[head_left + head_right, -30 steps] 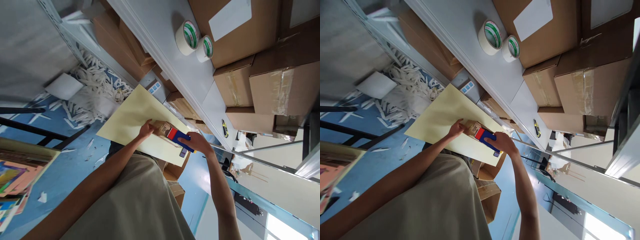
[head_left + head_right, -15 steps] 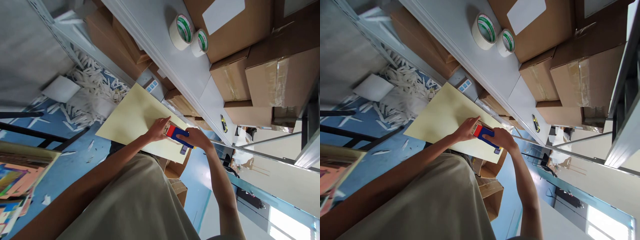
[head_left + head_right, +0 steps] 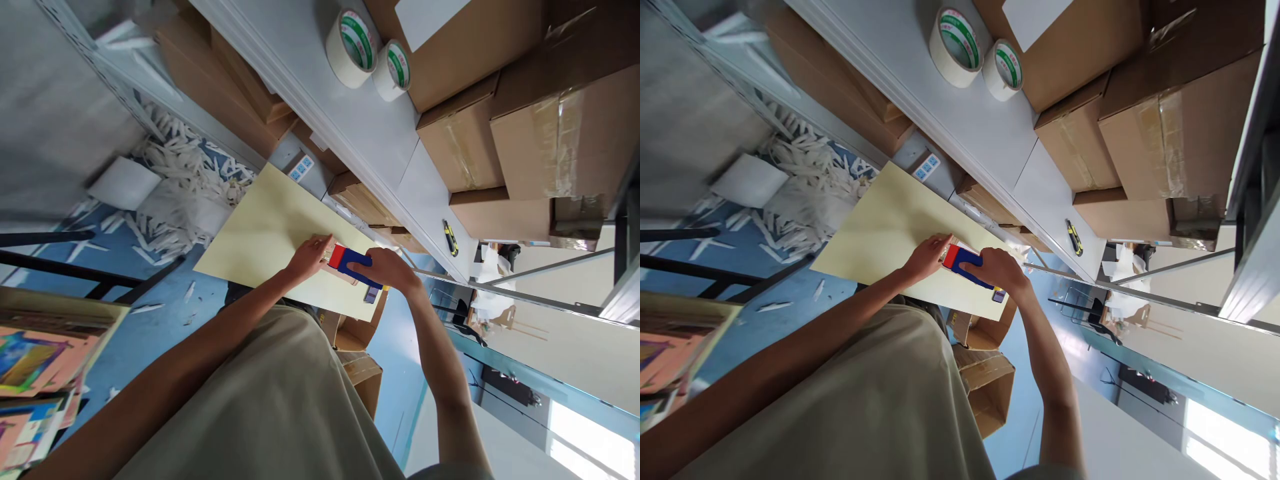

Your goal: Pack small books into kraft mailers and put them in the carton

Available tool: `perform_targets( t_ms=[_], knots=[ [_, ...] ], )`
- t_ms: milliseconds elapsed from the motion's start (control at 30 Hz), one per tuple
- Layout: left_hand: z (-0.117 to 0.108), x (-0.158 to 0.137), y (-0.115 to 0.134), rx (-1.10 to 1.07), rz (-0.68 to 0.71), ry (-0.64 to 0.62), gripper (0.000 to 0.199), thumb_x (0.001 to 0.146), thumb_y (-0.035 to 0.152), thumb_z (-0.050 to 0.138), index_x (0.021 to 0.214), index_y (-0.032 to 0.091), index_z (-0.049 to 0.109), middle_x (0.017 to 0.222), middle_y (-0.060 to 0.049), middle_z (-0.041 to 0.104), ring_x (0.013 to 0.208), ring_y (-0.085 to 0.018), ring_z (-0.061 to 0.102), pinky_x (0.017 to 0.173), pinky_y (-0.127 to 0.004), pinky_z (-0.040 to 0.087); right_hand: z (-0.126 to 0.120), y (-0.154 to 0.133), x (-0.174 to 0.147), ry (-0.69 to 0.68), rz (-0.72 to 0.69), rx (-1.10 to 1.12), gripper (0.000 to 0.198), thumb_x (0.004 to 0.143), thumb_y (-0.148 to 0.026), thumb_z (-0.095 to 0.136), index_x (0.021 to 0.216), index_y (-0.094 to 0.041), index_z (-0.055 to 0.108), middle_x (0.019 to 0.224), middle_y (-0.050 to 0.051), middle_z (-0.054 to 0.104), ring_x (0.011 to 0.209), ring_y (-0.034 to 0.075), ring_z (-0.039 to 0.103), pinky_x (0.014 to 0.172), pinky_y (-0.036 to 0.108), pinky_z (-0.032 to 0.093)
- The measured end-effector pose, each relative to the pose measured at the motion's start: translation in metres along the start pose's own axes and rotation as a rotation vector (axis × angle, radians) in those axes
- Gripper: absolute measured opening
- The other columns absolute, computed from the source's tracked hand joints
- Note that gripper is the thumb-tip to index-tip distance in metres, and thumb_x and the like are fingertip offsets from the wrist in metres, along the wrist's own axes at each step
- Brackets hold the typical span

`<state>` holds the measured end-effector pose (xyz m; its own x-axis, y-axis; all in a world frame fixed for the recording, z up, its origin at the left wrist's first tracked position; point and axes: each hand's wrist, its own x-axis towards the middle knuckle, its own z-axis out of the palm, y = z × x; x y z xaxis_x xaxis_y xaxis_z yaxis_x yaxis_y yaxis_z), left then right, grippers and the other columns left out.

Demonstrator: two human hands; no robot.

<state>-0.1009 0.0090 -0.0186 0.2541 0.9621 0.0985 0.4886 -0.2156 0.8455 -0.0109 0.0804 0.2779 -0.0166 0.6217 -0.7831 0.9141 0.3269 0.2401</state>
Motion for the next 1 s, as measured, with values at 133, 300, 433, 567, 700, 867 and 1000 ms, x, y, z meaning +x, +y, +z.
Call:
perform_targets(
  t_ms=[133, 300, 433, 567, 700, 867, 1000],
  knots=[
    [0.004, -0.001, 0.000, 0.002, -0.071, -0.005, 0.091, 0.091, 0.012, 0.070, 0.173, 0.011, 0.033, 0.139, -0.022, 0.073, 0.139, -0.038, 0.060, 0.114, -0.050, 0.050, 0.004, 0.012, 0.003, -0.013, 0.012, 0.006, 0.056, 0.107, -0.071, 0.058, 0.094, -0.019, 0.074, 0.094, 0.011, 0.081, 0.085, 0.024, 0.075, 0.063, 0.029, 0.036],
    [-0.002, 0.003, 0.004, 0.042, -0.035, -0.064, 0.096, 0.091, 0.017, 0.073, 0.175, 0.010, 0.027, 0.148, -0.021, 0.067, 0.139, -0.038, 0.058, 0.115, -0.049, 0.049, 0.026, 0.045, 0.014, -0.062, 0.047, 0.052, 0.064, 0.105, -0.076, 0.055, 0.096, -0.017, 0.077, 0.094, 0.012, 0.082, 0.084, 0.024, 0.075, 0.064, 0.029, 0.040],
    [-0.009, 0.004, 0.005, 0.088, 0.005, -0.113, 0.091, 0.091, 0.017, 0.074, 0.172, 0.011, 0.033, 0.150, -0.020, 0.067, 0.138, -0.037, 0.058, 0.114, -0.048, 0.048, 0.055, 0.069, 0.032, -0.099, 0.071, 0.070, 0.069, 0.105, -0.080, 0.053, 0.099, -0.016, 0.078, 0.100, 0.014, 0.083, 0.090, 0.025, 0.078, 0.066, 0.028, 0.043],
    [-0.011, 0.002, 0.004, 0.097, -0.005, -0.115, 0.086, 0.090, 0.017, 0.075, 0.169, 0.015, 0.042, 0.151, -0.019, 0.068, 0.140, -0.038, 0.059, 0.115, -0.050, 0.049, 0.079, 0.080, 0.052, -0.102, 0.088, 0.085, 0.072, 0.104, -0.079, 0.054, 0.110, -0.012, 0.079, 0.109, 0.018, 0.083, 0.099, 0.028, 0.080, 0.069, 0.027, 0.047],
    [-0.006, -0.003, 0.003, 0.059, -0.025, -0.099, 0.083, 0.091, 0.014, 0.074, 0.168, 0.015, 0.043, 0.150, -0.019, 0.068, 0.136, -0.037, 0.063, 0.120, -0.053, 0.048, 0.095, 0.087, 0.066, -0.118, 0.070, 0.136, 0.069, 0.102, -0.075, 0.063, 0.120, -0.010, 0.079, 0.111, 0.020, 0.083, 0.101, 0.028, 0.079, 0.076, 0.027, 0.051],
    [0.010, -0.014, 0.007, -0.010, -0.094, 0.022, 0.087, 0.089, 0.012, 0.076, 0.168, 0.021, 0.042, 0.161, -0.018, 0.059, 0.147, -0.035, 0.058, 0.124, -0.050, 0.049, 0.118, 0.099, 0.084, -0.086, 0.027, 0.232, 0.070, 0.102, -0.069, 0.067, 0.136, -0.007, 0.074, 0.123, 0.025, 0.081, 0.120, 0.033, 0.076, 0.090, 0.030, 0.054],
    [0.029, -0.020, 0.017, -0.137, -0.353, 0.242, 0.074, 0.092, 0.028, 0.081, 0.160, 0.019, 0.052, 0.152, -0.019, 0.063, 0.125, -0.029, 0.073, 0.107, -0.040, 0.061, 0.138, 0.108, 0.099, -0.085, -0.013, 0.318, 0.069, 0.104, -0.066, 0.065, 0.140, -0.008, 0.072, 0.129, 0.027, 0.078, 0.125, 0.036, 0.075, 0.097, 0.036, 0.055]
  ],
)
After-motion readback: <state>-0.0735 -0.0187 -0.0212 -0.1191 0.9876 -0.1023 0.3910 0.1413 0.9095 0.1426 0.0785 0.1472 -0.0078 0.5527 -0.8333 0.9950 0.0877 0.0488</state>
